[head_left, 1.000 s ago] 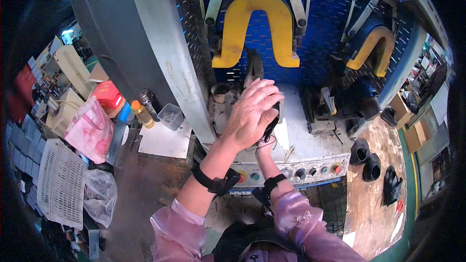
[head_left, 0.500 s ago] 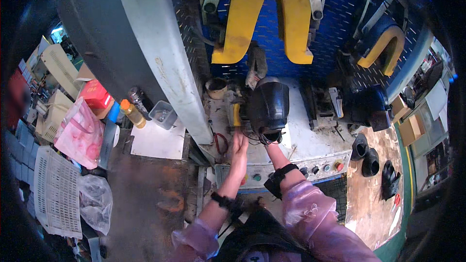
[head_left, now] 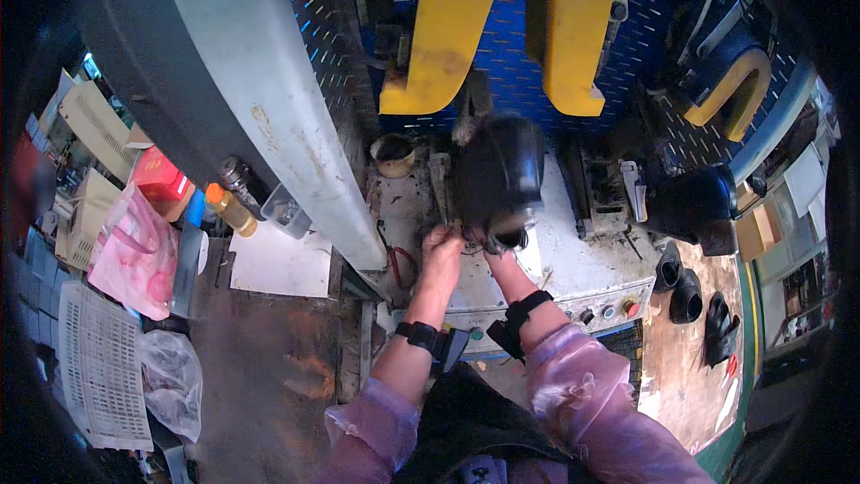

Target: Shaping and inspecting shoe upper components using a industrial lasting machine.

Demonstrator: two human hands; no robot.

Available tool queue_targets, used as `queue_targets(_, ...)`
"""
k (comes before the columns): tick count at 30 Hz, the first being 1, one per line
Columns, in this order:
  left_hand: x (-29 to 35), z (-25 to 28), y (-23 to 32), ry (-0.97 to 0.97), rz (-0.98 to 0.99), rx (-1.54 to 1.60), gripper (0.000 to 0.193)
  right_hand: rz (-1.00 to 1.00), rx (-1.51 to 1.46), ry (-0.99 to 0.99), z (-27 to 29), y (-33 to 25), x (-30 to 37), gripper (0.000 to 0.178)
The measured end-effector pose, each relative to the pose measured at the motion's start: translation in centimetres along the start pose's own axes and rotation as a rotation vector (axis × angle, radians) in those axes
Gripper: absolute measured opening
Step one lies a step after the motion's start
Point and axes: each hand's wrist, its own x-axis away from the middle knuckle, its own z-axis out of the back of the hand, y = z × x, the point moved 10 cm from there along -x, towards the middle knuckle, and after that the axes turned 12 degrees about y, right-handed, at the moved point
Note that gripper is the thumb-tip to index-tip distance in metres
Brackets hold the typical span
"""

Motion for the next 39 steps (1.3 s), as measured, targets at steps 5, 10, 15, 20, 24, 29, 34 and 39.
queue_targets(5, -0.4, -5.7, -1.1, 0.066, 0.079, 0.066, 0.011, 0.118, 0.148, 0.045, -7.3, -3.3, -7.5, 0.035)
queue_targets(10, -1.9, -5.1, 0.3, 0.049, 0.002, 0.034, 0.017, 0.493, 0.340, 0.044, -9.3, -4.0, -8.2, 0.038)
queue_targets(15, -1.8, -3.0, 1.3, 0.136, -0.041, -0.016, 0.017, 0.143, 0.549, -0.101, -10.4, 2.0, -8.6, 0.047)
queue_targets(20, -1.5, 2.9, 4.9, 0.257, -0.113, -0.091, 0.007, 0.068, 0.204, 0.058, -13.8, 1.5, -4.1, 0.030)
queue_targets(24, -2.5, -4.7, -3.9, 0.298, 0.014, -0.028, 0.016, 0.489, 0.471, 0.232, -5.2, -0.9, -13.1, 0.027)
queue_targets(29, 7.6, -2.2, 2.2, 0.574, -0.174, -0.357, 0.027, -0.292, 0.405, -0.224, -7.8, -1.3, -4.7, 0.030)
queue_targets(34, 16.6, -21.4, -2.3, 0.109, -0.474, -0.821, 0.032, -0.689, -0.140, -0.349, 8.1, -5.9, 0.8, 0.028)
queue_targets(39, 18.9, -41.5, -5.1, -0.244, -0.998, -1.252, 0.045, -0.736, -0.055, -0.155, 25.6, -13.0, 1.1, 0.026)
